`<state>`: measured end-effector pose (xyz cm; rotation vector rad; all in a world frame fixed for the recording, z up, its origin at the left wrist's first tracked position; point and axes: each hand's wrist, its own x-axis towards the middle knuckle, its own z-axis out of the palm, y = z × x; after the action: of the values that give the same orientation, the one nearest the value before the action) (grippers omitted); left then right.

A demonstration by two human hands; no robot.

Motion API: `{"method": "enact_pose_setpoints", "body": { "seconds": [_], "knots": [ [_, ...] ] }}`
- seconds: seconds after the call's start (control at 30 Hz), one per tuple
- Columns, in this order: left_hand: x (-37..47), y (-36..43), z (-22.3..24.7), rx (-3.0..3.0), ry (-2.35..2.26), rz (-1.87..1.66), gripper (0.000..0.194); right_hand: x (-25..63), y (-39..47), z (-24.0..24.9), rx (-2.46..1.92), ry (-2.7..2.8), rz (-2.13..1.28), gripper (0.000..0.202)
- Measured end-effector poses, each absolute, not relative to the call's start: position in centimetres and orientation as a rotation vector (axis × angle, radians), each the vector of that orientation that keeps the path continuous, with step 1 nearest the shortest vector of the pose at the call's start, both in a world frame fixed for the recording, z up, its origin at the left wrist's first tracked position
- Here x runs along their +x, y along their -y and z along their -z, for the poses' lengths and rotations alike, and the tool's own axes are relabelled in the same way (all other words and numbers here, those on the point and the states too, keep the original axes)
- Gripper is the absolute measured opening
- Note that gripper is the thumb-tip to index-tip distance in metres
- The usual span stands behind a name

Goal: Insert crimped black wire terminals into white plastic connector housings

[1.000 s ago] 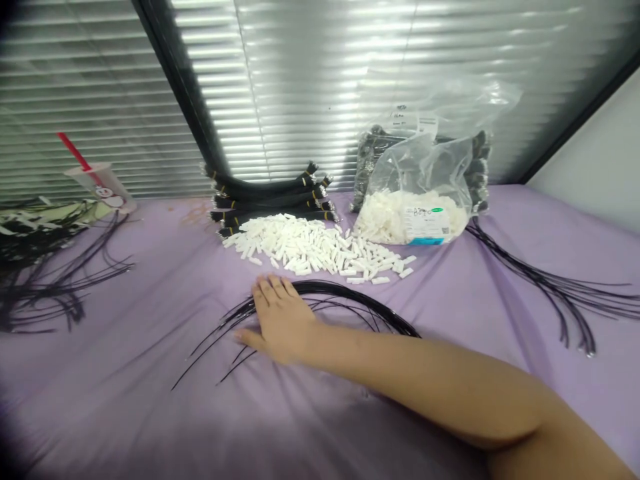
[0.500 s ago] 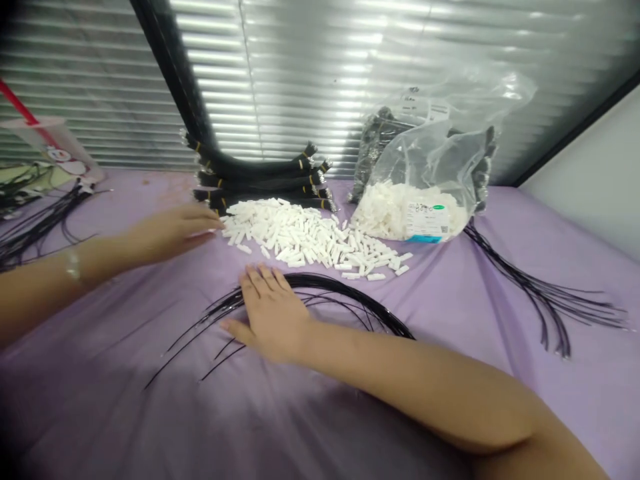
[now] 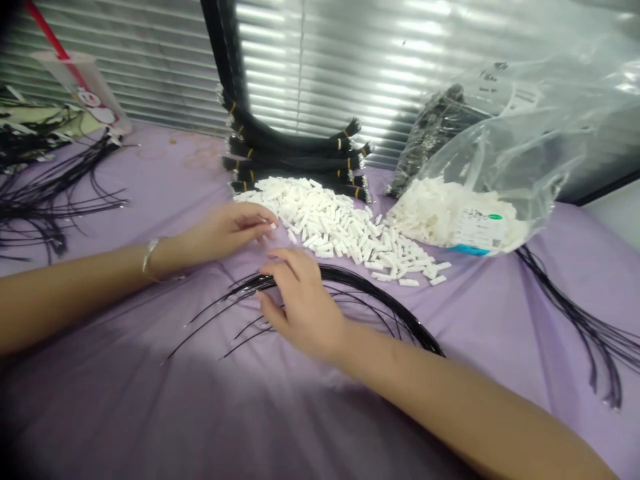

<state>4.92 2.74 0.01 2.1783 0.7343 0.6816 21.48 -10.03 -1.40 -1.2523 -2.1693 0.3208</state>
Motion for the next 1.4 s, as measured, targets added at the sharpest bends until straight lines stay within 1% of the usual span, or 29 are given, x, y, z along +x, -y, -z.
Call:
{"method": "enact_pose_setpoints", "body": {
  "seconds": [0.07, 0.1, 0.2, 0.3, 0.43, 0.53, 0.6, 0.63, 0.67, 0.7, 0.73, 0.8, 0.87, 1.0, 1.07, 1.13, 1.23, 1.3, 1.33, 1.4],
  "knots": [
    [5.5, -2.3, 0.5, 1.832, -0.729, -0.666, 0.023, 21.7, 9.7, 1.0, -1.201, 2.19, -0.299, 0.016],
    [5.7, -2.2, 0.9, 1.724, -0.716, -0.657, 0.023, 21.9, 9.5, 0.8, -1.186, 2.203, -0.298, 0.013],
    [6.2, -2.6, 1.6, 1.609, -0.697, -0.667, 0.019, 22.6, 8.5, 0.1, -1.243, 2.247, -0.326, 0.011],
    [6.2, -2.9, 1.8, 1.536, -0.687, -0.679, 0.017, 23.8, 7.5, -0.7, -1.38, 2.358, -0.33, 0.014],
    [6.0, -3.0, 1.4, 1.472, -0.686, -0.697, 0.016, 25.1, 7.7, -1.9, -1.422, 2.519, -0.38, 0.025],
    [6.0, -3.0, 1.3, 1.442, -0.689, -0.674, 0.013, 24.2, 8.9, -2.7, -1.296, 2.546, -0.419, 0.025],
    [6.1, -3.1, 1.5, 1.441, -0.691, -0.674, 0.011, 22.2, 9.9, -2.8, -1.072, 2.623, -0.376, 0.024],
    [6.1, -3.2, 1.6, 1.442, -0.69, -0.682, 0.01, 20.9, 10.3, -2.7, -0.976, 2.681, -0.368, 0.026],
    [6.2, -3.2, 1.7, 1.443, -0.688, -0.691, 0.01, 19.5, 10.8, -2.5, -0.865, 2.732, -0.353, 0.033],
    [6.2, -3.3, 1.9, 1.443, -0.687, -0.7, 0.01, 18.2, 11.1, -2.2, -0.757, 2.788, -0.31, 0.046],
    [6.2, -3.4, 2.0, 1.44, -0.687, -0.705, 0.009, 17.1, 11.4, -1.9, -0.649, 2.866, -0.284, 0.055],
    [6.2, -3.4, 2.1, 1.434, -0.689, -0.696, 0.01, 15.6, 11.7, -1.1, -0.474, 3.002, -0.24, 0.066],
    [6.2, -3.4, 2.0, 1.436, -0.691, -0.682, 0.01, 15.6, 11.5, -0.6, -0.515, 3.065, -0.226, 0.072],
    [6.1, -3.4, 1.7, 1.447, -0.697, -0.655, 0.011, 18.7, 10.4, -0.3, -0.929, 3.06, -0.226, 0.075],
    [6.1, -3.3, 1.7, 1.439, -0.691, -0.646, 0.011, 20.4, 10.0, -0.6, -1.027, 3.044, -0.227, 0.074],
    [6.0, -3.3, 1.8, 1.425, -0.676, -0.657, 0.011, 21.6, 9.6, -1.1, -1.014, 2.993, -0.212, 0.069],
    [6.1, -3.4, 1.9, 1.418, -0.67, -0.672, 0.011, 22.8, 8.7, -2.1, -1.042, 2.739, -0.167, 0.048],
    [6.2, -3.4, 1.9, 1.422, -0.667, -0.667, 0.011, 23.7, 7.9, -2.6, -1.174, 2.557, -0.143, 0.032],
    [6.2, -3.5, 1.9, 1.42, -0.661, -0.665, 0.011, 24.2, 7.4, -2.8, -1.252, 2.509, -0.139, 0.027],
    [6.2, -3.5, 1.7, 1.417, -0.659, -0.661, 0.012, 25.4, 6.8, -2.7, -1.392, 2.497, -0.148, 0.027]
  ]
}}
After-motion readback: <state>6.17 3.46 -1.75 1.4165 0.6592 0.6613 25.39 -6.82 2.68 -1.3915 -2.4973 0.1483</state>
